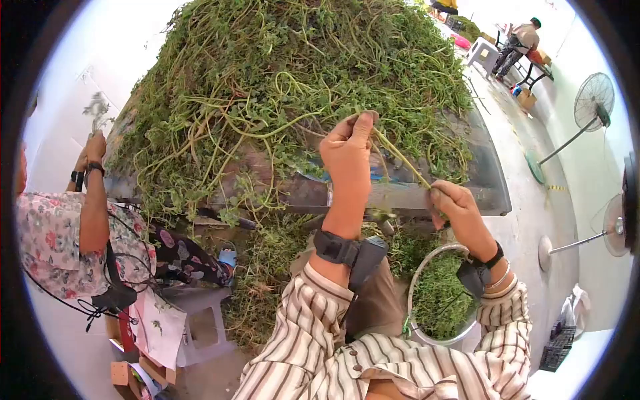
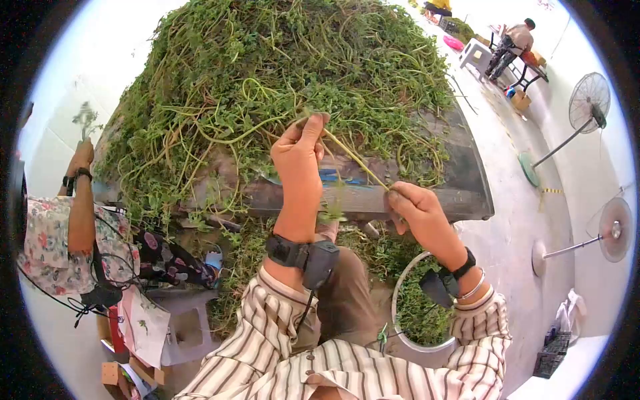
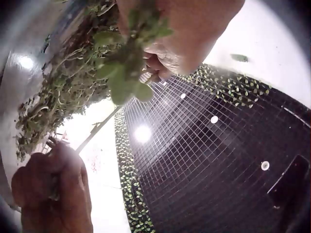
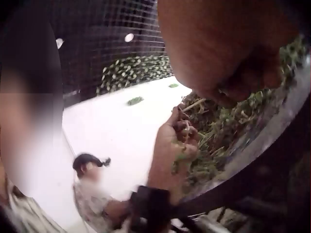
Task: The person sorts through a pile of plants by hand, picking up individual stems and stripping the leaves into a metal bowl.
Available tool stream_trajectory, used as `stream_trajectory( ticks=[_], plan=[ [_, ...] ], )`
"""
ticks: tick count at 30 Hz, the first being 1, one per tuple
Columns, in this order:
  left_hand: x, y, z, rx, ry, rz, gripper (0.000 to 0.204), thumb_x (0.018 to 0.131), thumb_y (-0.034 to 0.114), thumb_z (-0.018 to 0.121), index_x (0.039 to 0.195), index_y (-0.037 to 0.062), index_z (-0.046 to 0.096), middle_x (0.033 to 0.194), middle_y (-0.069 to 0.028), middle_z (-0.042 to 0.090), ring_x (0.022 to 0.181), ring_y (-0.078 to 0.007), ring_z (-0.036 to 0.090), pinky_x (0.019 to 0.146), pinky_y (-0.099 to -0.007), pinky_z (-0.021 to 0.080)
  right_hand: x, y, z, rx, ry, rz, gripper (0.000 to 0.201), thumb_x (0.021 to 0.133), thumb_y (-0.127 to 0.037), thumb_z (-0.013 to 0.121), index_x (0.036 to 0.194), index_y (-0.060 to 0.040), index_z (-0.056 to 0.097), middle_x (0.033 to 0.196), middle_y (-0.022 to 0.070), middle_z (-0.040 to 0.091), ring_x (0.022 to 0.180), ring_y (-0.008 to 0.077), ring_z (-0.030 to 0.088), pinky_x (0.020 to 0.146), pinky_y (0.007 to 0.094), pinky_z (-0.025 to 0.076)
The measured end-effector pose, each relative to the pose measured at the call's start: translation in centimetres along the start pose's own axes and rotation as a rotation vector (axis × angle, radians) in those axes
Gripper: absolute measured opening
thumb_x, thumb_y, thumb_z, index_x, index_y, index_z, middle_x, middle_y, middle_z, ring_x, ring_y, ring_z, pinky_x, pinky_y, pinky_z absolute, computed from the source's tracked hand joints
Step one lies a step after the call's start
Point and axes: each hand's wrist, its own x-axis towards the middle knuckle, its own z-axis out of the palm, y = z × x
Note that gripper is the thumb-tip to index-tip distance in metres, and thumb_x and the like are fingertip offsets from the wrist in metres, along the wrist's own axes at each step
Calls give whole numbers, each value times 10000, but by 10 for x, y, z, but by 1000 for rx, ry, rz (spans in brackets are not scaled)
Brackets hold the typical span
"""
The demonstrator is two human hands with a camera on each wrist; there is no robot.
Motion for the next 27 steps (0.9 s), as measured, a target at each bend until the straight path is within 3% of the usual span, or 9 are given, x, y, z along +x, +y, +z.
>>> stream_trajectory(
  ticks=[3, 5, 11, 15, 18, 20, 21, 23, 27],
  plan=[
    [-3, -4, 4, 84, -23, 12, 196, 826, 171, 654, 881, -17, 672, 702, 0, 601, 509, -36, 371, 463, -196, 289, -1, 9, -4, -267, 121, -104, 160, 839, -93, 498, 730, 21, 470, 574, 93, 393, 517, 122, 474, 465, 327, 357],
    [-5, -6, 5, 144, -63, 46, 170, 826, 154, 651, 860, -10, 677, 641, 29, 546, 520, -34, 370, 472, -201, 280, 3, 11, -7, -620, 236, -377, 161, 785, -89, 512, 707, 33, 442, 580, 151, 374, 492, 184, 463, 484, 365, 352],
    [-20, -10, 12, 417, -118, 318, 142, 819, 119, 646, 839, -20, 666, 694, 22, 509, 588, -40, 402, 499, -221, 301, 35, 29, -34, -563, 262, -191, 181, 736, -103, 494, 641, 39, 438, 571, 206, 413, 518, 359, 428, 500, 386, 366],
    [-29, -15, 20, 332, -182, 299, 151, 817, 111, 643, 827, -39, 658, 770, -9, 538, 605, -47, 431, 501, -224, 317, 52, 33, -53, -879, 389, -283, 215, 750, -124, 498, 626, 41, 439, 561, 193, 377, 477, 206, 431, 497, 382, 363],
    [-28, -3, 20, 372, -137, 303, 136, 840, 120, 620, 869, -2, 672, 713, 7, 550, 569, -32, 432, 495, -200, 334, 58, 55, -86, -718, 386, -232, 194, 765, -148, 508, 673, 21, 487, 544, 143, 410, 464, 150, 408, 468, 336, 359],
    [-16, 7, 11, 305, -45, 310, 141, 852, 137, 615, 897, 15, 671, 632, 13, 543, 527, -33, 429, 487, -182, 344, 57, 74, -116, -836, 416, -576, 151, 795, -151, 499, 747, -14, 541, 566, 48, 456, 459, 109, 385, 429, 264, 333],
    [-11, 11, 9, 295, -35, 314, 141, 852, 137, 615, 897, 15, 671, 632, 13, 543, 527, -33, 429, 487, -182, 344, 55, 66, -115, -846, 407, -583, 151, 795, -151, 499, 747, -14, 541, 566, 48, 456, 459, 109, 385, 429, 264, 333],
    [-5, 15, 6, 65, -20, 143, 168, 850, 147, 621, 891, -10, 665, 637, 5, 548, 527, -43, 435, 477, -187, 338, 42, 41, -93, 34, 395, 152, 127, 823, -134, 481, 838, -44, 570, 652, -21, 468, 506, 53, 356, 421, 196, 303],
    [-9, 14, 8, 77, -38, 178, 204, 851, 160, 621, 888, -37, 655, 641, -1, 549, 521, -59, 433, 479, -200, 345, 41, 14, -40, 153, 65, 84, 186, 855, -124, 443, 920, -32, 591, 732, -9, 488, 566, 45, 409, 432, 178, 315]
  ],
)
